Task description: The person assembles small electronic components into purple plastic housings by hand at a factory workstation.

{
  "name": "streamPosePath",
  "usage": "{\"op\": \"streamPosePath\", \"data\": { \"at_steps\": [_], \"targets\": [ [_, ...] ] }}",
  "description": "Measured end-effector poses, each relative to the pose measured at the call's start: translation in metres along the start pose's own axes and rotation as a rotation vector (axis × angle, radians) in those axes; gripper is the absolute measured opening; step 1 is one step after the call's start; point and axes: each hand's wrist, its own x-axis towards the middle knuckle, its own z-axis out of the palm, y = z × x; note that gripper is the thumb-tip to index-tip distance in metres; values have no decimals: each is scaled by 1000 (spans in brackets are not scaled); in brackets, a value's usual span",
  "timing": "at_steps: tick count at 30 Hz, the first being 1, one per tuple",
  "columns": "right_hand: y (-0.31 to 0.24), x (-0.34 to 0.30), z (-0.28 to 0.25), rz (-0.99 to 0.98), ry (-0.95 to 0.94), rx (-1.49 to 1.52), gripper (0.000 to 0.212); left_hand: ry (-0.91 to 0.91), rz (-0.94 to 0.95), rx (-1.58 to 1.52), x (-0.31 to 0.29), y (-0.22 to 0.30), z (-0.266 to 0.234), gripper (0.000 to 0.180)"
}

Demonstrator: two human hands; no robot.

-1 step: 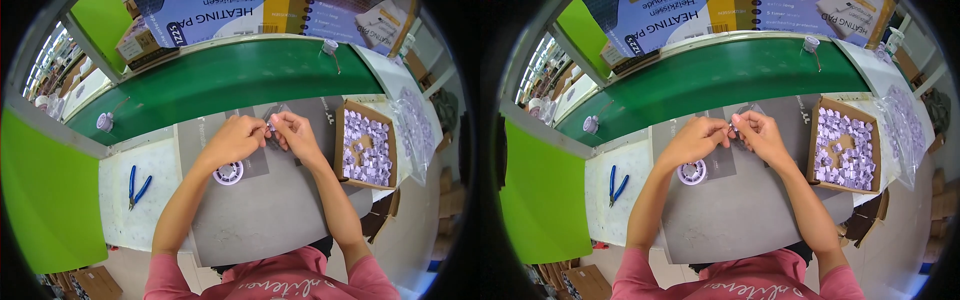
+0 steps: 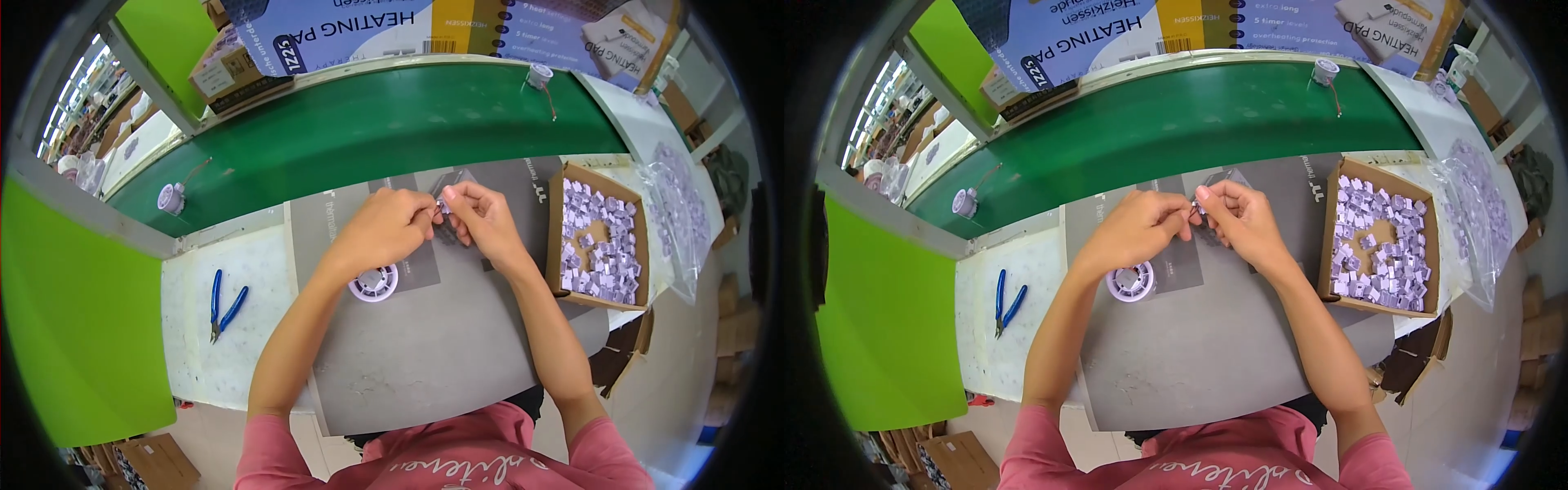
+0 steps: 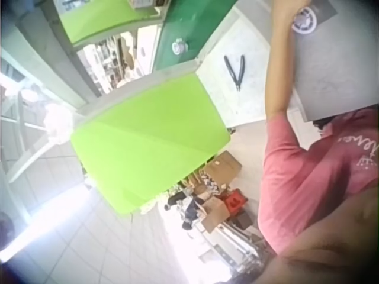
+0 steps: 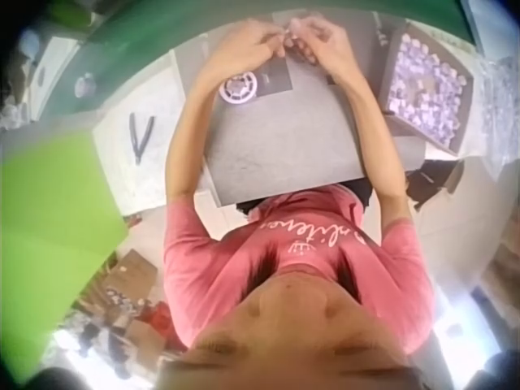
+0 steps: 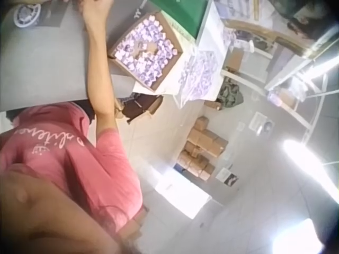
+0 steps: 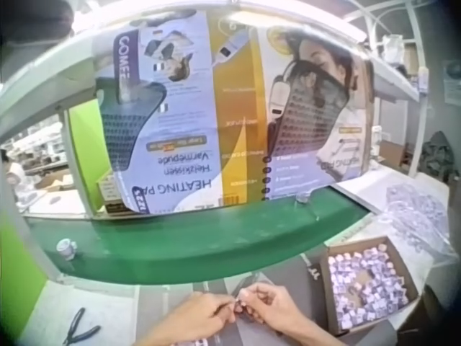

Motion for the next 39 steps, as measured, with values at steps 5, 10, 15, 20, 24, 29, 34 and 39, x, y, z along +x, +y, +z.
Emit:
{"op": "streamPosePath", "data": {
  "at_steps": [5, 10, 15, 20, 24, 29, 34, 39],
  "targets": [
    [-2, -2, 3, 35, 10, 31, 31, 82, 236, 254, -1, -13, 8, 22],
    [-8, -3, 1, 14, -57, -5, 29, 61, 206, 200, 1, -13, 6, 22],
    [-7, -3, 0, -103, -72, -139, 26, 100, 86, 179, 0, 0, 4, 20],
    [-8, -4, 0, -59, -109, -203, 24, 122, -6, -114, -2, -6, 1, 18],
    [-9, -5, -2, -6, -208, -28, 21, 125, 60, -215, -3, -12, -5, 26],
    [-7, -3, -8, 16, -299, 17, 24, -79, -167, -26, -2, -9, -22, 18],
    [0, 0, -10, -60, -310, -121, 31, -92, -130, -60, 0, -11, -19, 16],
    [-4, -2, -9, -88, -320, -74, 31, -91, -99, -100, -3, -10, -20, 19]
  ]
}}
